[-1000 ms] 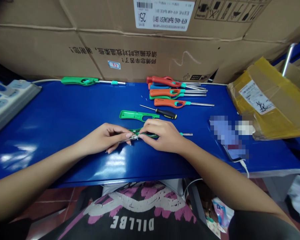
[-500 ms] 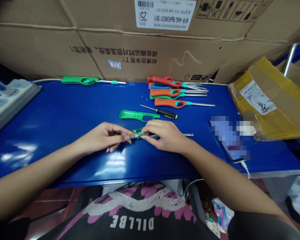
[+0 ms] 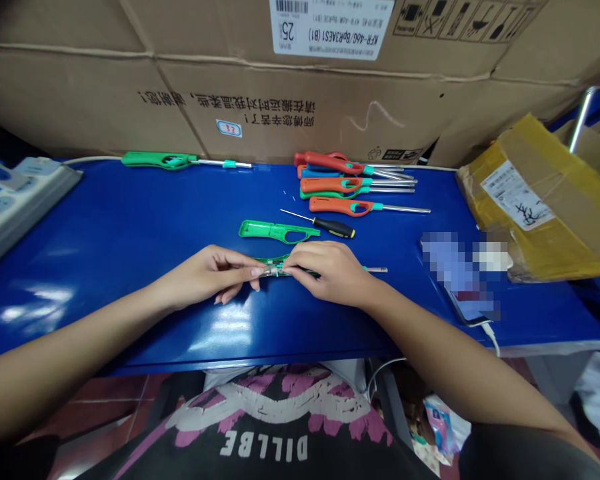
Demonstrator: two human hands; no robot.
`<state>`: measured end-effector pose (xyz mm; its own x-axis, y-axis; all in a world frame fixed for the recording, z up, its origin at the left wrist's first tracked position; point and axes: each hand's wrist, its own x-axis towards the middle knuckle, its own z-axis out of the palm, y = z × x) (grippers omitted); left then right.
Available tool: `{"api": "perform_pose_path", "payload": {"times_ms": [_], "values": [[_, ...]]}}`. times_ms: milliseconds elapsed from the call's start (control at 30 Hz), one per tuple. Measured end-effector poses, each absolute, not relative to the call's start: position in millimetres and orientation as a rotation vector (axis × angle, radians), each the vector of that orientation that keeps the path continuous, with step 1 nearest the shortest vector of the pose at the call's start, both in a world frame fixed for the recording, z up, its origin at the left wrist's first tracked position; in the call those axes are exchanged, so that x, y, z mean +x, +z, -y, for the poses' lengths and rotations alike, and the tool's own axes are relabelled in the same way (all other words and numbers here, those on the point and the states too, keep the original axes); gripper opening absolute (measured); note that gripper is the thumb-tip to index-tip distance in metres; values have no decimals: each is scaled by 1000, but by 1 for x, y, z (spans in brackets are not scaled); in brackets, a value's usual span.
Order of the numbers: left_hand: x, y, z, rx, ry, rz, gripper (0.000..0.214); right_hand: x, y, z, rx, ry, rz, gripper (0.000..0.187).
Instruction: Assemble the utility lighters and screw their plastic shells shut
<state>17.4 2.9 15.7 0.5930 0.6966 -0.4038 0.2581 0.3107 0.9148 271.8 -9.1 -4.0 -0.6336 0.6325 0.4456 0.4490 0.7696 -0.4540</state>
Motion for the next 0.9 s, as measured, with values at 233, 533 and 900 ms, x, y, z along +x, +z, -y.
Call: {"api": "perform_pose_path", "payload": {"times_ms": [233, 533, 900], "values": [[18, 14, -2, 1274, 351, -946, 21, 272, -3, 9, -782, 247, 2412, 14], [20, 18, -1, 1283, 362, -947, 25, 269, -4, 11, -763, 282, 2370, 13], [21, 18, 0, 1271, 369, -954, 27, 268, -1, 11, -785, 414, 2338, 11]]}}
